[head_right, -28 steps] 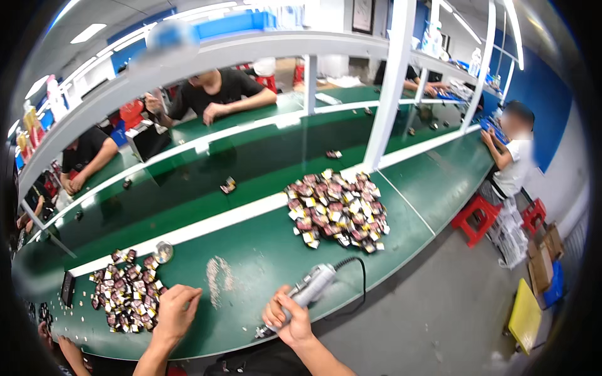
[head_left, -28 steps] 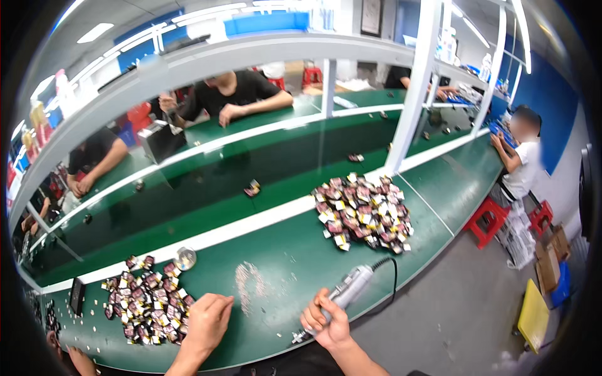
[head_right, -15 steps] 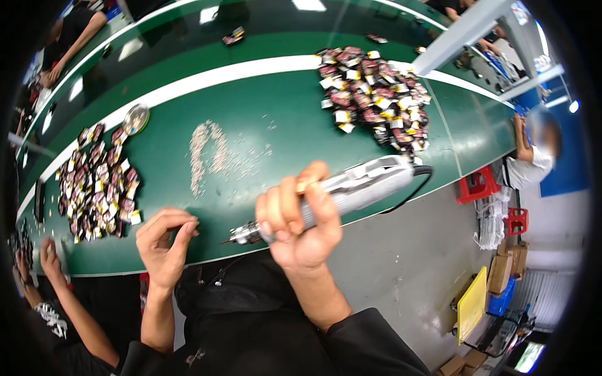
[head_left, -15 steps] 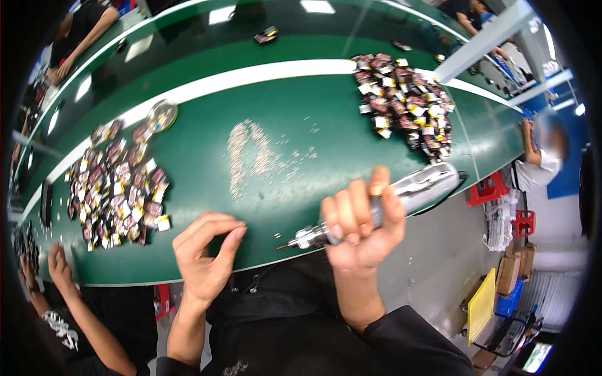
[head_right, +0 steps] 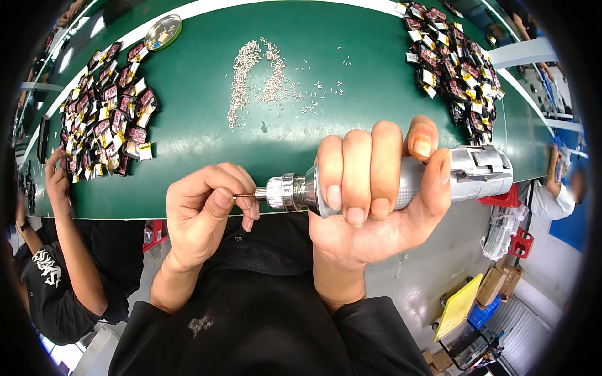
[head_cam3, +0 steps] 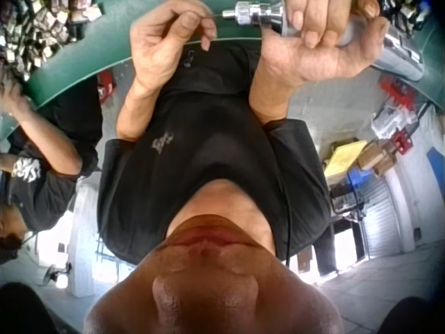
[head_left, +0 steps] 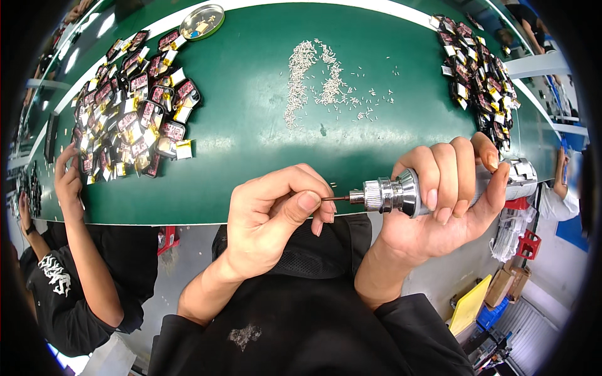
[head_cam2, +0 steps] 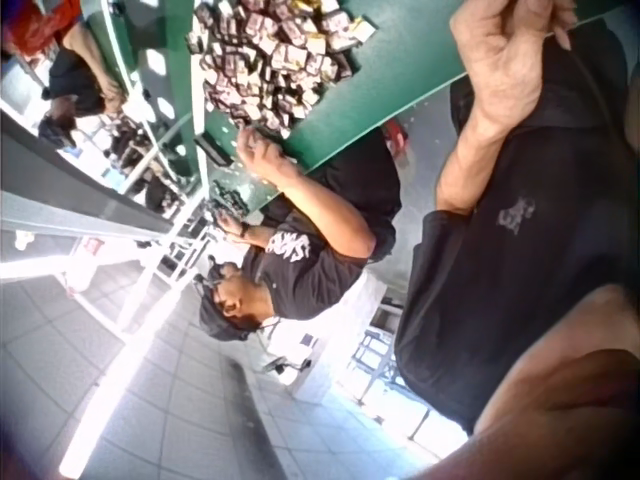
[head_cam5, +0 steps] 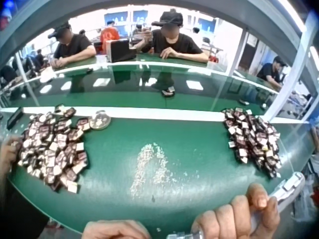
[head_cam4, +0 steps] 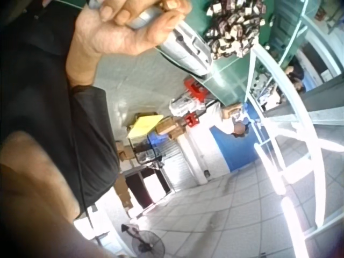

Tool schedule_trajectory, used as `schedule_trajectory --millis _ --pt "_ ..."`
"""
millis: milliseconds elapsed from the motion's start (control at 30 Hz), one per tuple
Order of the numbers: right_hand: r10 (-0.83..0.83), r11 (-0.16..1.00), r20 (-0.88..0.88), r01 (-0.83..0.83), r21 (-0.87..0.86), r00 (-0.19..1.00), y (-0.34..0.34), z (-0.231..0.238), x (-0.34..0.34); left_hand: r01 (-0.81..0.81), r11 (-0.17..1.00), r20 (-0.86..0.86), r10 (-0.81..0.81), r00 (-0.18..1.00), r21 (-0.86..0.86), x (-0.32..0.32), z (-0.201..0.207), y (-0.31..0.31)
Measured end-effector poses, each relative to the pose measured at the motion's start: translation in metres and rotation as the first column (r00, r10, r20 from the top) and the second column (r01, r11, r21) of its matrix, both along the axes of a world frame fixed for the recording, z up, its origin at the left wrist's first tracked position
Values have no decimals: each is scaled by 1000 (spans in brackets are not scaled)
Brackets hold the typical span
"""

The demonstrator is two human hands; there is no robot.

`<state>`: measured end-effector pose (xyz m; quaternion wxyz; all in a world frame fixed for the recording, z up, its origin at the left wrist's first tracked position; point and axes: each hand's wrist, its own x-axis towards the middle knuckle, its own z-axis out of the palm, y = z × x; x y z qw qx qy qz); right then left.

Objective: The person is using an electric screwdriver to assemble small electronic components on a factory assembly line.

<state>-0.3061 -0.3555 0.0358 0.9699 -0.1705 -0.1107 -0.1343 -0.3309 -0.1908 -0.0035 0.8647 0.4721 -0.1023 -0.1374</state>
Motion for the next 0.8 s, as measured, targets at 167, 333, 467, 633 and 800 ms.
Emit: schedule_trajectory --millis 167,333,467,633,800 --pt "20 1000 -1 -20 2 1000 -4 -1 0 55 998 22 -54 998 -41 5 -1 -1" --pt "35 999 -6 -34 27 999 -4 -1 -1 171 964 -97 -194 976 -206 5 -3 -2" --pt "34 999 -11 -33 30 999 -8 -4 0 221 902 -230 -320 919 -371 7 -3 -5" --pt "38 999 -2 -38 -14 999 -12 -5 2 221 935 -262 -295 919 -277 9 2 -8" --pt "-18 998 6 18 -66 1000 -13 -5 -2 79 979 -89 -63 994 191 4 10 -12"
